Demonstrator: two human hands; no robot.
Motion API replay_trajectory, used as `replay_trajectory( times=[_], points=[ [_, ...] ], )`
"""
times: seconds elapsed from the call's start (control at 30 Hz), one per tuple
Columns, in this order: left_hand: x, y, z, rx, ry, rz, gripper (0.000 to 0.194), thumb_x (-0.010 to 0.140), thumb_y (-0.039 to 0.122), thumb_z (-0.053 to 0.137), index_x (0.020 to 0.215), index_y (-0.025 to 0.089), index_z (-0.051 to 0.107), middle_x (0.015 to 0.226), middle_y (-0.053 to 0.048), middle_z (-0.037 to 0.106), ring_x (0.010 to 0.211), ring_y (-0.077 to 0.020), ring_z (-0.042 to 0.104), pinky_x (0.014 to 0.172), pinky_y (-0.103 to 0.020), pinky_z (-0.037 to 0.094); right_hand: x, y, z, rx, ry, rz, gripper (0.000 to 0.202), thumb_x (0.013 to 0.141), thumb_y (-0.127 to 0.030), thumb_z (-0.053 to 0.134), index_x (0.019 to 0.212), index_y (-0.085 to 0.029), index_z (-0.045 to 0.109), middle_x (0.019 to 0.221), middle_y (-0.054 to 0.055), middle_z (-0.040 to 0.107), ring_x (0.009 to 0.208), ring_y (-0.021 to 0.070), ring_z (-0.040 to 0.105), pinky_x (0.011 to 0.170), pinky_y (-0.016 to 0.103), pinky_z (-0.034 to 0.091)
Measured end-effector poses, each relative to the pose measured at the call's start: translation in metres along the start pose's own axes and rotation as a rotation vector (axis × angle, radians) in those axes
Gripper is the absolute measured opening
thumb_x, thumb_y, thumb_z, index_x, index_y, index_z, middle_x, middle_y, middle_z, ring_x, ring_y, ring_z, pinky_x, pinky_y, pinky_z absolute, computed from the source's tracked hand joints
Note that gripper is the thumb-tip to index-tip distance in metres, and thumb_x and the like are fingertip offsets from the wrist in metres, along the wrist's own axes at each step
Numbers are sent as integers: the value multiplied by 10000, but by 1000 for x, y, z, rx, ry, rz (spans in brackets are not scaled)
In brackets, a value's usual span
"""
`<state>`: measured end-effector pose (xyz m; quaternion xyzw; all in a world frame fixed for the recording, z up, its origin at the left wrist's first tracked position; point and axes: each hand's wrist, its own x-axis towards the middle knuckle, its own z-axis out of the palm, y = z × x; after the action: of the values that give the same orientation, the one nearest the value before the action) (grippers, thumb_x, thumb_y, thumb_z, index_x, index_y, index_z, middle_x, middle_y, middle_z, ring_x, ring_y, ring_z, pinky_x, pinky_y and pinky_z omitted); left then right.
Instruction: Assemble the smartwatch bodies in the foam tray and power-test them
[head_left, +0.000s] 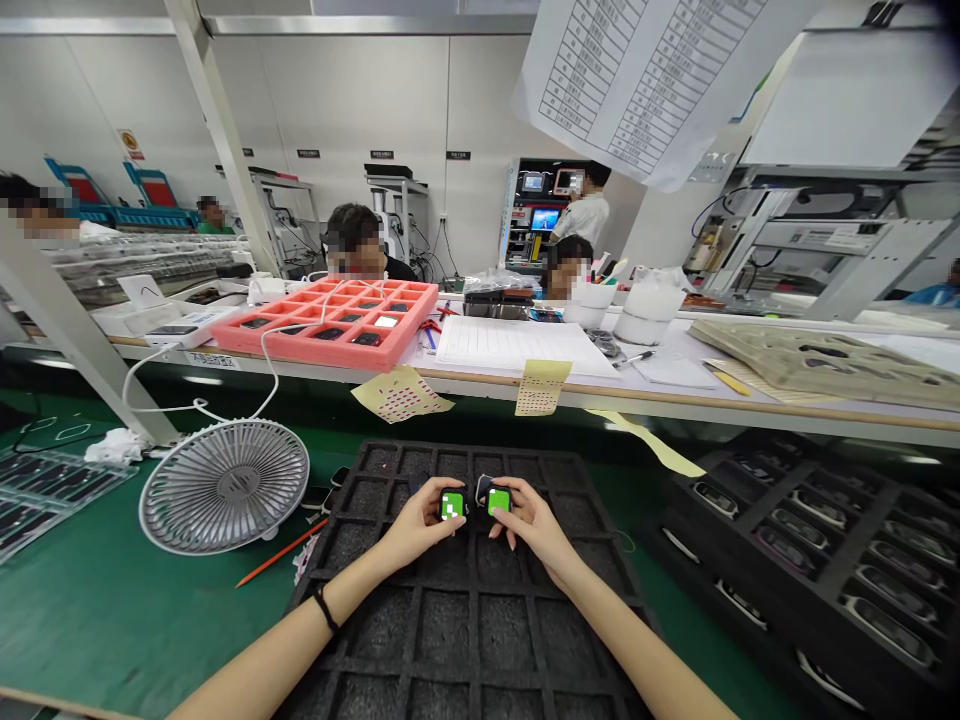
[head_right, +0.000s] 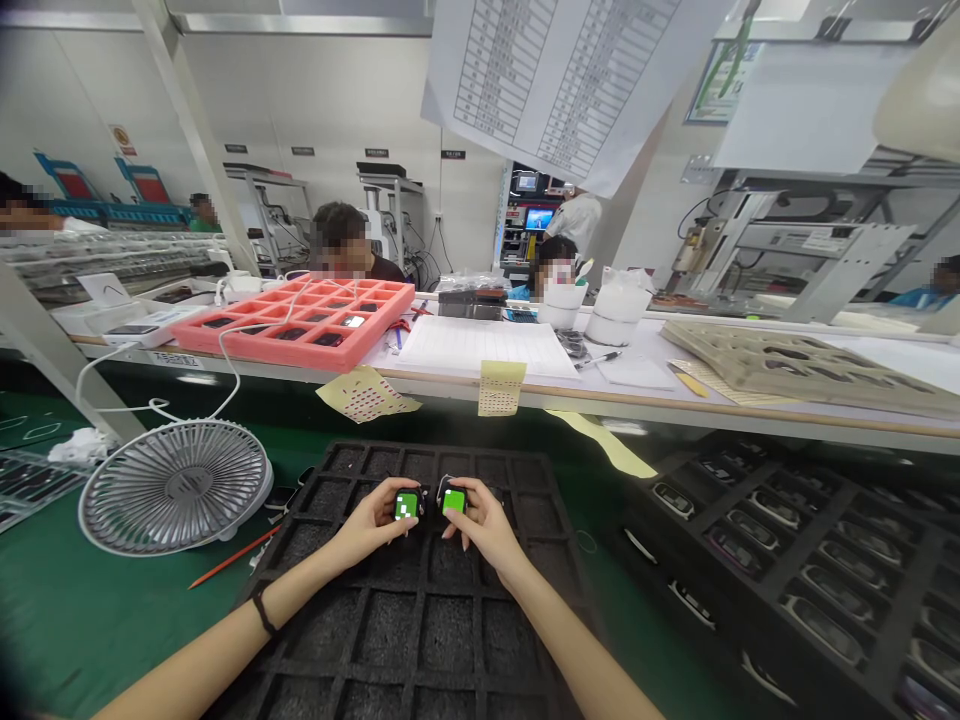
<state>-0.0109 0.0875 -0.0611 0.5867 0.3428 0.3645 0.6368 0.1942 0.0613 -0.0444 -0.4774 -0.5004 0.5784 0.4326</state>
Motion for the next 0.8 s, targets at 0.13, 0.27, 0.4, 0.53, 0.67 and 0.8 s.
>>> replay_trajectory(
  times=[0.13, 0.27, 0.4, 0.53, 0.67, 0.8],
  points=[
    [1, -3, -1, -13, -2, -36, 500, 766, 438, 627, 1145, 157, 461, 931, -53, 555, 674, -122, 565, 481, -186, 402, -1, -3, 0, 18, -8, 22, 510, 752, -469, 660, 1140, -202, 464, 1045, 101, 559, 675, 188, 660, 431, 207, 414],
    [3, -2, -2, -42, 11, -52, 497, 825, 530, 501, 1142, 148, 492, 836, -32, 534, 618, -134, 581, 450, -203, 402, -1, -4, 0, 14, -11, 30, 503, 760, -480, 652, 1139, -203, 473, 1059, 107, 557, 680, 189, 660, 445, 218, 430],
    [3, -1, -2, -49, 23, -57, 499, 820, 530, 508, 1138, 146, 490, 836, -33, 533, 624, -135, 584, 455, -202, 407, -1, -4, 1, 15, -4, 32, 508, 757, -481, 655, 1136, -197, 472, 1049, 105, 554, 671, 184, 657, 444, 216, 426],
    [2, -2, -1, -39, 5, -47, 522, 770, 472, 604, 1155, 155, 451, 936, -59, 544, 663, -121, 571, 449, -174, 387, -1, -4, 1, 15, 1, 31, 501, 757, -472, 654, 1133, -196, 472, 1030, 97, 559, 661, 179, 655, 442, 212, 418],
    [1, -2, 0, -34, -1, -56, 553, 755, 436, 634, 1189, 172, 416, 964, -67, 532, 726, -139, 576, 451, -163, 387, -1, -4, 1, 21, 6, 30, 502, 749, -472, 658, 1126, -195, 473, 1027, 95, 560, 647, 173, 651, 434, 207, 410],
    [1, -1, 0, -38, -12, -41, 549, 767, 425, 625, 1207, 186, 399, 1007, -81, 524, 772, -154, 581, 469, -167, 399, -1, -5, 1, 20, 9, 32, 504, 746, -475, 659, 1122, -196, 476, 1045, 99, 560, 643, 171, 649, 433, 208, 411]
  ],
)
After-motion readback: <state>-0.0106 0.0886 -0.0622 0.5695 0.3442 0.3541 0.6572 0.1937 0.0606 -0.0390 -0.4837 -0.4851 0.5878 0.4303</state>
